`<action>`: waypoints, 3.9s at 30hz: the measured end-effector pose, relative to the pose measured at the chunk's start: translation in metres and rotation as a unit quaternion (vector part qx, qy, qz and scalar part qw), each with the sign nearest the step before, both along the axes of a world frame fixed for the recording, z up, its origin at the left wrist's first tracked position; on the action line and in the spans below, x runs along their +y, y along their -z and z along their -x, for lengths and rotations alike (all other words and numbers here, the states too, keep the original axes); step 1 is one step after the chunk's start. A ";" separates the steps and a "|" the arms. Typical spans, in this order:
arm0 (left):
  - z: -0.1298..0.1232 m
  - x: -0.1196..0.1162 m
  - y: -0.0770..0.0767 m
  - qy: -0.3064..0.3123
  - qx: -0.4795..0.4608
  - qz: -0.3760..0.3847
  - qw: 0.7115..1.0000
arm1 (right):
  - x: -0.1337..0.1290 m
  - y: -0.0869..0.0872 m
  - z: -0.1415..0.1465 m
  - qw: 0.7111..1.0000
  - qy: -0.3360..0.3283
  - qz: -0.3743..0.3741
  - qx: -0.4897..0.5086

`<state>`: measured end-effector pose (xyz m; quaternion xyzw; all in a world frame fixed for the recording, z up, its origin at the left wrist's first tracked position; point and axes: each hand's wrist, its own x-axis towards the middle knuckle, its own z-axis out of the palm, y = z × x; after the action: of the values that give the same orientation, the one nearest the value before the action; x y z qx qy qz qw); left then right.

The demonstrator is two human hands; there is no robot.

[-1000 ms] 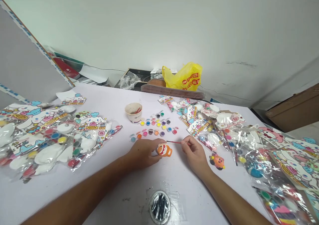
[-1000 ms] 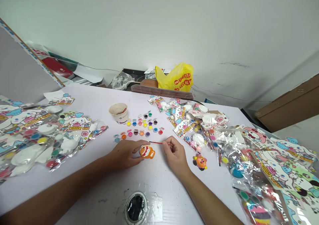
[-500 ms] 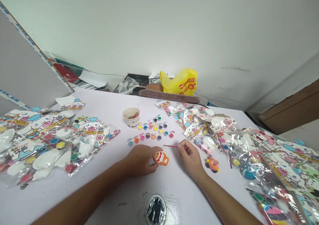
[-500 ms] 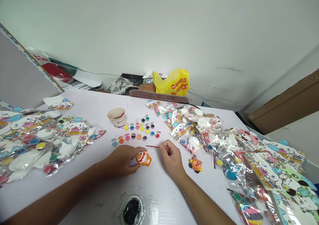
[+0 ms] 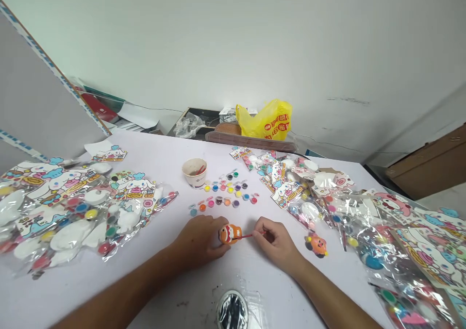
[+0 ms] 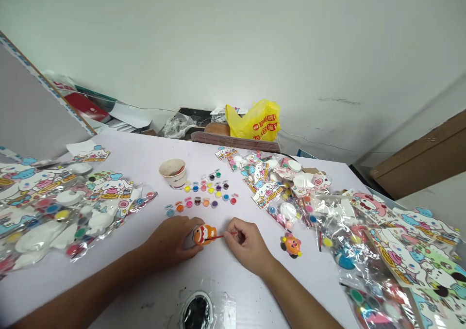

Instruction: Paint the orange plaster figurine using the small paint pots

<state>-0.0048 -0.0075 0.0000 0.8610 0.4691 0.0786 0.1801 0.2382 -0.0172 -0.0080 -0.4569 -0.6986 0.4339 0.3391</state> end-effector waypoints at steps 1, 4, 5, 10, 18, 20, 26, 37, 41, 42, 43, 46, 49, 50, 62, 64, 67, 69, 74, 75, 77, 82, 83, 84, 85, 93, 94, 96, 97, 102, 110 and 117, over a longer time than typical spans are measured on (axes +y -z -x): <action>0.000 0.000 0.001 0.001 -0.001 0.002 1.000 | -0.001 0.000 0.000 1.000 -0.006 0.000 -0.009; -0.001 0.002 0.003 0.004 -0.006 0.005 1.000 | -0.001 0.001 0.001 0.999 0.009 -0.013 -0.030; -0.001 0.002 0.003 0.003 -0.007 0.004 1.000 | 0.000 0.002 0.001 0.999 0.022 -0.021 -0.032; -0.001 0.001 0.005 0.000 -0.011 0.000 1.000 | 0.001 0.005 0.001 0.998 0.007 -0.040 -0.046; -0.002 0.002 0.001 -0.005 -0.005 -0.002 1.000 | -0.003 0.004 0.001 0.998 0.015 -0.050 -0.040; -0.002 0.002 0.000 -0.006 -0.001 -0.001 1.000 | -0.002 0.004 0.002 0.997 0.032 -0.047 -0.045; -0.001 0.001 -0.001 -0.011 0.005 0.007 1.000 | -0.002 0.003 0.002 0.998 0.028 -0.053 -0.035; -0.001 0.003 0.001 -0.006 0.001 0.005 1.000 | -0.001 0.003 0.000 0.996 0.075 -0.048 -0.026; -0.002 0.003 0.000 -0.002 -0.002 0.006 1.000 | -0.001 0.002 0.001 0.999 0.026 -0.038 -0.029; -0.002 0.003 0.000 -0.003 -0.002 0.005 1.000 | -0.001 0.002 0.002 0.998 0.022 -0.039 -0.034; -0.002 0.003 -0.001 -0.004 -0.002 0.004 1.000 | -0.001 0.002 0.002 0.998 0.035 -0.044 -0.037; -0.002 0.002 -0.002 -0.005 0.000 0.003 1.000 | -0.001 0.002 0.002 0.994 0.082 -0.063 -0.029; -0.002 0.002 -0.002 -0.003 0.000 0.005 1.000 | -0.002 0.004 0.002 0.996 0.037 -0.066 -0.037; -0.002 0.002 -0.002 -0.003 0.000 0.006 1.000 | -0.002 0.004 0.002 0.996 0.037 -0.067 -0.041; -0.001 0.001 -0.003 0.007 0.002 -0.001 1.000 | 0.000 0.002 0.002 0.992 0.119 -0.048 -0.010; -0.001 0.001 -0.003 0.009 0.003 -0.003 1.000 | 0.001 0.001 0.003 0.995 0.092 -0.045 -0.002; 0.000 0.001 -0.002 0.012 0.001 -0.006 1.000 | 0.002 0.001 0.003 0.995 0.087 -0.042 -0.006; 0.000 0.002 -0.002 0.015 -0.002 -0.006 1.000 | 0.003 0.000 0.002 0.992 0.122 -0.038 0.003; 0.001 0.003 -0.002 0.021 -0.011 -0.003 1.000 | 0.003 0.000 0.001 0.995 0.095 -0.015 0.012; 0.001 0.004 -0.003 0.022 -0.013 -0.002 1.000 | 0.003 0.000 0.001 0.994 0.104 -0.013 0.011; 0.000 0.004 -0.003 0.024 -0.016 0.000 1.000 | 0.003 0.000 0.001 0.993 0.117 -0.011 0.017; 0.000 0.003 -0.004 0.024 -0.018 -0.005 1.000 | 0.002 0.001 0.000 0.996 0.088 -0.021 0.003; 0.000 0.003 -0.004 0.024 -0.019 -0.006 1.000 | 0.002 0.001 0.000 0.994 0.102 -0.027 0.001; 0.000 0.003 -0.004 0.023 -0.019 -0.007 1.000 | 0.002 0.002 0.001 0.993 0.112 -0.032 0.002; 0.000 0.002 -0.004 0.023 -0.020 -0.009 1.000 | 0.001 0.001 0.001 0.994 0.108 -0.034 0.004; -0.001 0.001 -0.007 0.029 -0.051 -0.011 0.998 | 0.003 -0.001 0.003 0.990 0.136 -0.022 0.012; -0.001 0.001 -0.008 0.031 -0.057 -0.012 0.998 | 0.003 -0.001 0.003 0.991 0.132 -0.015 0.025; -0.001 0.001 -0.008 0.031 -0.068 -0.015 0.997 | 0.002 -0.003 0.002 0.992 0.115 0.007 0.053; -0.001 0.001 -0.008 0.028 -0.072 -0.018 0.997 | 0.002 -0.004 0.002 0.991 0.112 0.021 0.071; 0.000 0.003 -0.006 0.025 -0.081 -0.022 0.996 | 0.004 -0.006 0.003 0.971 0.139 0.065 0.184; 0.000 0.001 -0.003 0.026 -0.074 -0.019 0.997 | 0.004 -0.002 0.007 0.945 0.160 0.095 0.270; -0.002 0.001 -0.007 0.034 -0.061 -0.014 0.997 | 0.006 -0.004 0.004 0.958 0.156 0.104 0.218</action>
<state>-0.0032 -0.0063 0.0066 0.8725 0.4266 0.1312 0.1990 0.2342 -0.0112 -0.0036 -0.4876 -0.4787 0.5349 0.4970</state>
